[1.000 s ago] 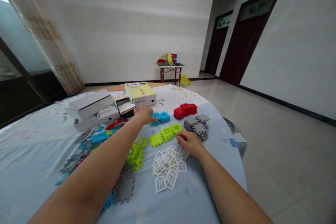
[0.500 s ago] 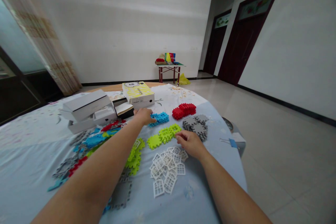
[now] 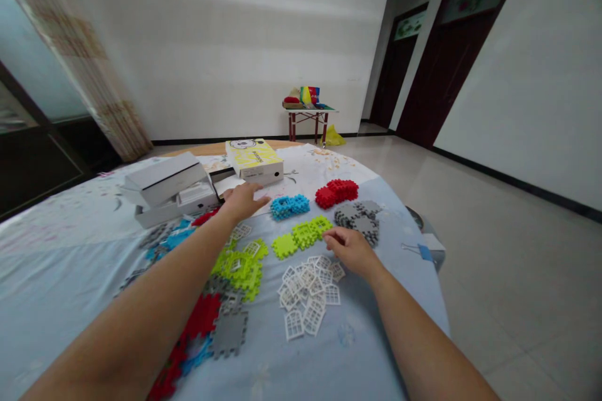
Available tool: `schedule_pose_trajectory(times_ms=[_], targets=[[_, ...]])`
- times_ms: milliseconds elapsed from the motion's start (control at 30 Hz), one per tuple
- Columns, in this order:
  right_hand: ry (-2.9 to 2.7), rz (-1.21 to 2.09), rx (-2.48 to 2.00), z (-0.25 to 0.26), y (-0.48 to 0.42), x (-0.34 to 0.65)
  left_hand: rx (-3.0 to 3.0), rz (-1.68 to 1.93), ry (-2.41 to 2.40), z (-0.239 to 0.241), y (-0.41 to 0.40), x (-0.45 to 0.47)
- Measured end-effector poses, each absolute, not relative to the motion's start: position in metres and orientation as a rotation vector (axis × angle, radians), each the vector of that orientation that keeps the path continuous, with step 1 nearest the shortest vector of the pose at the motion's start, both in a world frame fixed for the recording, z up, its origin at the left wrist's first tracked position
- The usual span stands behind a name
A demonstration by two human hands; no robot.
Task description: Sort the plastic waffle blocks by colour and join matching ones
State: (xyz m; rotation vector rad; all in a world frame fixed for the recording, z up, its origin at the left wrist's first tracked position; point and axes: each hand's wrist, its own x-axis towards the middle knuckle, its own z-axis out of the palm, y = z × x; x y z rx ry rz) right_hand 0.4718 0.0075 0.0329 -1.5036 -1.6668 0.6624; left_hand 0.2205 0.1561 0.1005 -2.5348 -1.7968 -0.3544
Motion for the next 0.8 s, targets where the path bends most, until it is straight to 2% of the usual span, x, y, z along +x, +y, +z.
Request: schedule_pose_trajectory(times_ms=[200,600,800], targets=[[-1.666,0.664,-1.516,0.033,0.006,0.474,-2.651,-0.499,-1.772,0.095,0.11,0.163],[-1.735,0.643,-1.485,0.026,0.009,0.469,-2.735,-0.097,-1.683,0.062,0.037,0.153],[-1.702,0.641,-1.496,0.026,0.006,0.471,-2.64,-0.044,-1.793,0.076,0.032,0.159]])
